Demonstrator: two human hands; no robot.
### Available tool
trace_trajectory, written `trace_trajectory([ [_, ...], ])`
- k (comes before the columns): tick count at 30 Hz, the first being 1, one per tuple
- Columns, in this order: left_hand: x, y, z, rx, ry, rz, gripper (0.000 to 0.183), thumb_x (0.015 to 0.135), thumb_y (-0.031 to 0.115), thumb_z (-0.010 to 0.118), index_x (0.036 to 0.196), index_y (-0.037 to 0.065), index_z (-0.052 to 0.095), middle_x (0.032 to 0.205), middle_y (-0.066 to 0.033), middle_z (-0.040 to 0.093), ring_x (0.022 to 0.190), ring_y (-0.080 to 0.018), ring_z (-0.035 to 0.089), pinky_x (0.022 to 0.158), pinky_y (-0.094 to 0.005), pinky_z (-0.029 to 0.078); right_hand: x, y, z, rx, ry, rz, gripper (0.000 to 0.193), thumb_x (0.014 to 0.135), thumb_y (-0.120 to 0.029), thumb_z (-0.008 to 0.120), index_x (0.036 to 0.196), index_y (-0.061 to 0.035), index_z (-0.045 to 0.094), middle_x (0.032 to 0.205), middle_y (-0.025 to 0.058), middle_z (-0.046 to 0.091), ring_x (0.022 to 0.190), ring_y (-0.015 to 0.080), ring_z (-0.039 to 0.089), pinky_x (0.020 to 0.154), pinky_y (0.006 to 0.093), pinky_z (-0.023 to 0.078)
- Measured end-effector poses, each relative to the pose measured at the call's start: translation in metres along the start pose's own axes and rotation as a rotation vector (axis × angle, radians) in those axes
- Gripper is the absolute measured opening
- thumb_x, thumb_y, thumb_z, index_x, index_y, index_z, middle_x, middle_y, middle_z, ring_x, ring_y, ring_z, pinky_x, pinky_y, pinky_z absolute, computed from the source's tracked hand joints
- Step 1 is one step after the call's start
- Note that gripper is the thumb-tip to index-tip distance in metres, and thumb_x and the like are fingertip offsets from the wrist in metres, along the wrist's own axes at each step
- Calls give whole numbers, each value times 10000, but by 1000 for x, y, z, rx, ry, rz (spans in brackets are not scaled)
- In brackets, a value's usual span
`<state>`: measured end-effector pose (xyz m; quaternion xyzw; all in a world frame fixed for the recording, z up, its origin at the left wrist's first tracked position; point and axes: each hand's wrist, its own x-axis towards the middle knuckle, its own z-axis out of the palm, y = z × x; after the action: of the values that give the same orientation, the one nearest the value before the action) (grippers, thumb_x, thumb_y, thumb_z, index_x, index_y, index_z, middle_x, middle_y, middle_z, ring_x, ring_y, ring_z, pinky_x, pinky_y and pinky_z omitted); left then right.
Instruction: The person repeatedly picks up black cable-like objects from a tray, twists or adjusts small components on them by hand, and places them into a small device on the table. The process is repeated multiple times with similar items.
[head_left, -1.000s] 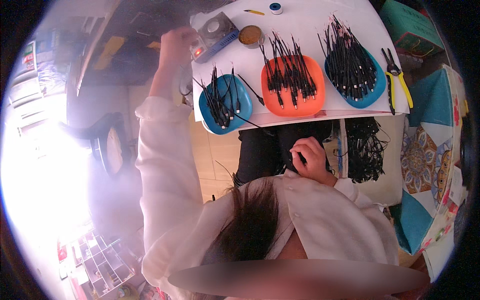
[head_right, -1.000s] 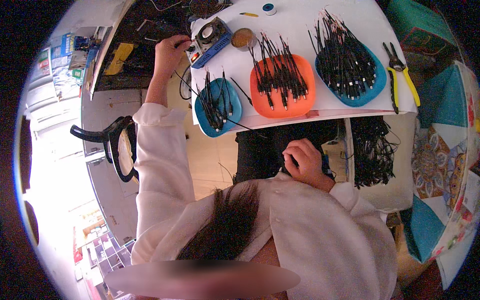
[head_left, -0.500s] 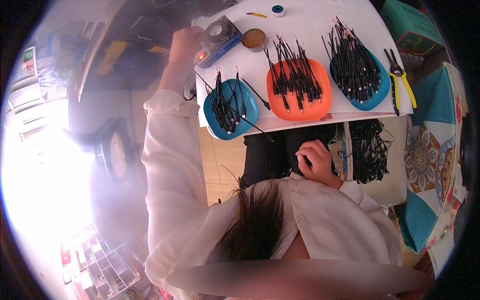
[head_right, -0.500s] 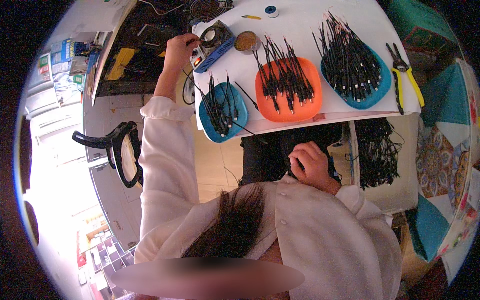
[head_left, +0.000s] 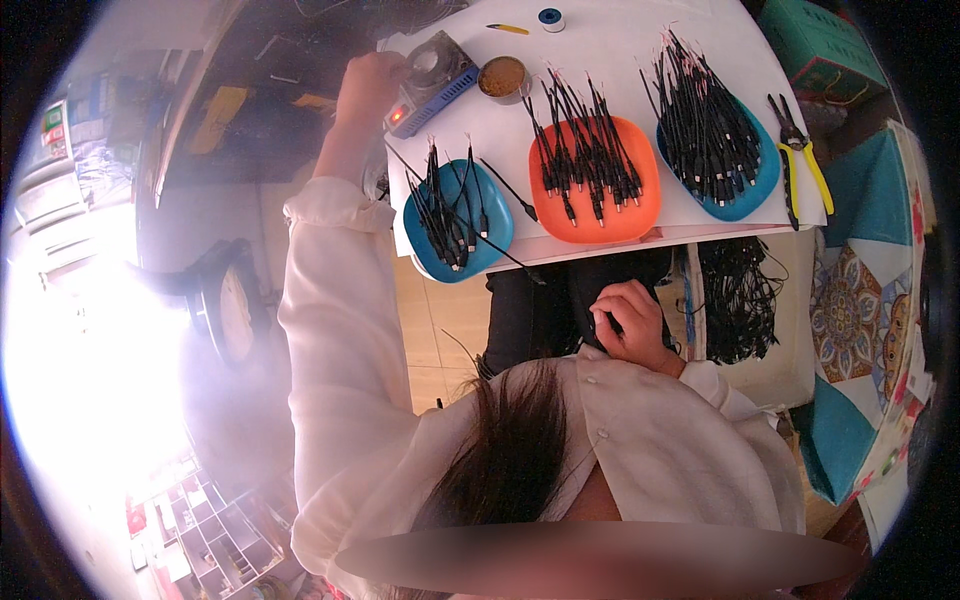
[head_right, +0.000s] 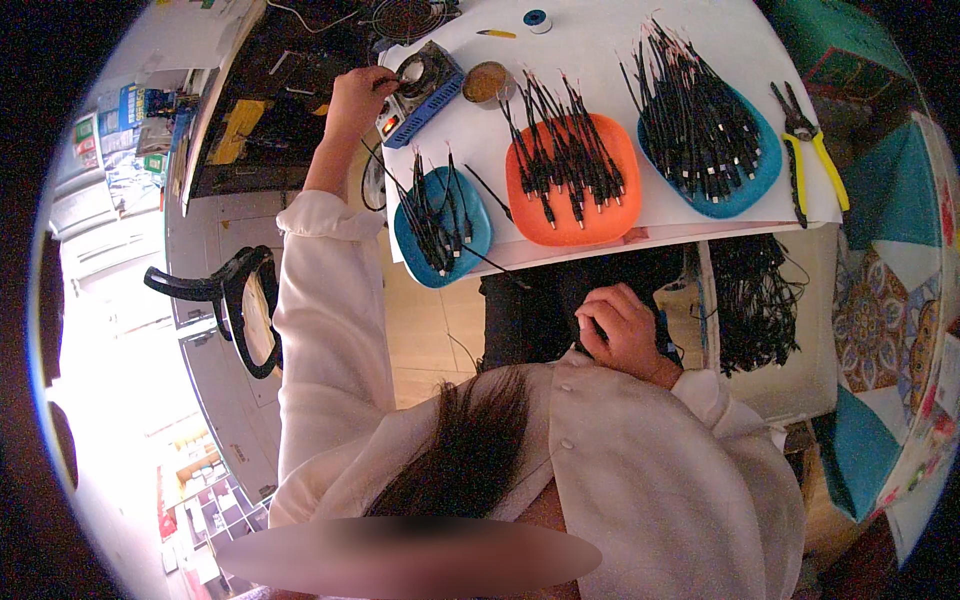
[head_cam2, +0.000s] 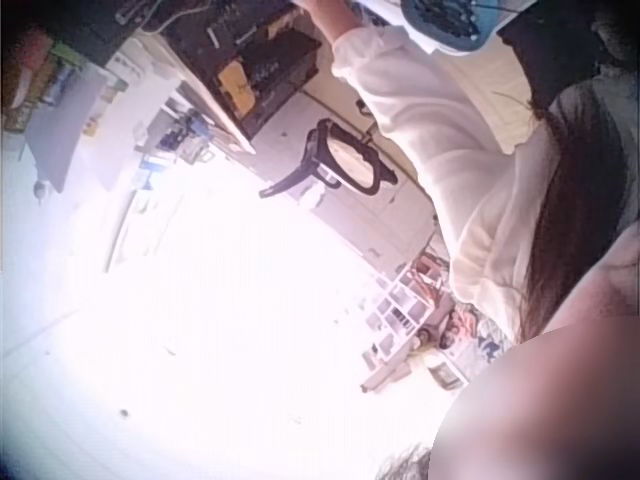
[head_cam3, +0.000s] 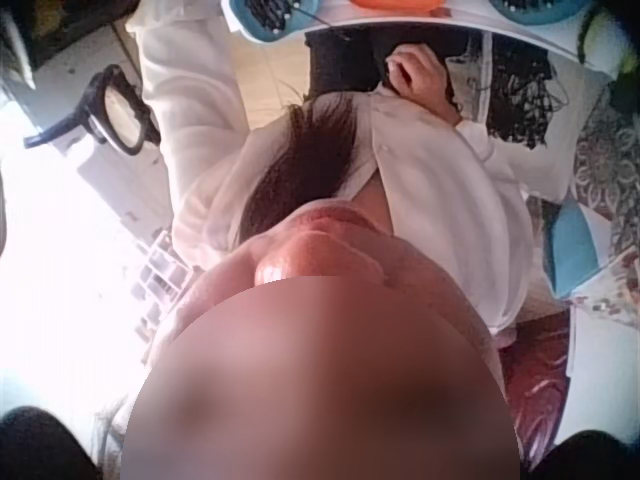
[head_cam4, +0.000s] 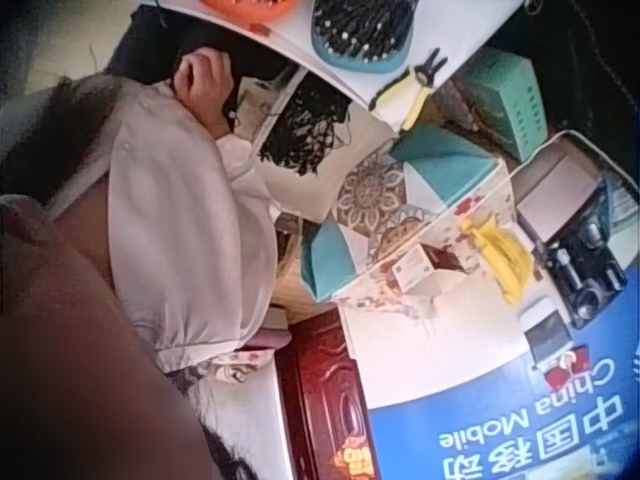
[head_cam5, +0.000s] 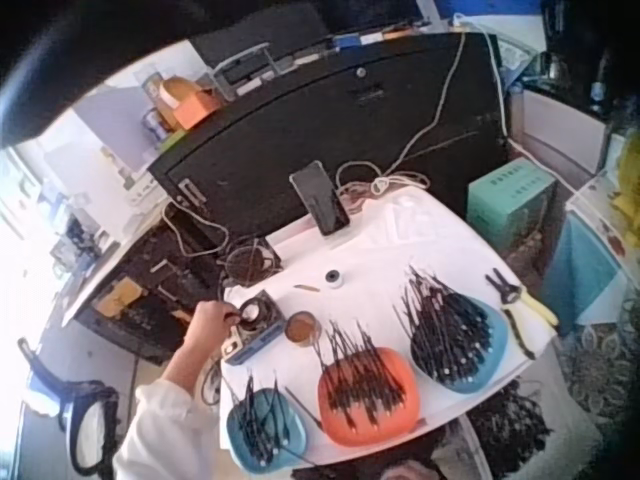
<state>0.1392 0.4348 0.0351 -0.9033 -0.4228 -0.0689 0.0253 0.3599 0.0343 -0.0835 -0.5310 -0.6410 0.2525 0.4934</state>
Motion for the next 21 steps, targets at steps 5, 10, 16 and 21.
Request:
trace_trajectory([
  [5, 1, -4, 3, -44, 16, -33, 170, 811, 155, 693, 943, 49, 716, 783, -162, 684, 636, -263, 672, 624, -346, 522, 0, -2, 0, 10, 18, -13, 82, 752, -50, 650, 821, -42, 609, 853, 99, 594, 762, 292, 580, 652, 381, 491],
  [10, -7, 9, -13, 54, 87, 118, 160, 818, 147, 688, 942, 50, 718, 790, -142, 698, 652, -219, 680, 629, -327, 524, -4, -6, -2, -5, -4, -4, 73, 780, -60, 634, 841, -37, 602, 878, 110, 588, 795, 304, 572, 676, 401, 484],
  [16, -64, 71, -75, -500, 293, -210, 157, 822, 99, 717, 960, 24, 725, 795, -45, 706, 631, -71, 592, 592, -231, 480, -9, -9, 1, -3, 26, -41, 60, 803, -61, 621, 845, -27, 595, 891, 121, 588, 788, 312, 563, 672, 402, 475],
  [21, -136, 147, -133, -657, 479, -145, 121, 796, 55, 672, 897, 25, 733, 793, -61, 701, 611, -86, 586, 581, -219, 461, 0, -34, -9, 139, 59, 110, 50, 848, -49, 618, 876, -13, 596, 915, 96, 597, 694, 200, 546, 599, 299, 455],
])
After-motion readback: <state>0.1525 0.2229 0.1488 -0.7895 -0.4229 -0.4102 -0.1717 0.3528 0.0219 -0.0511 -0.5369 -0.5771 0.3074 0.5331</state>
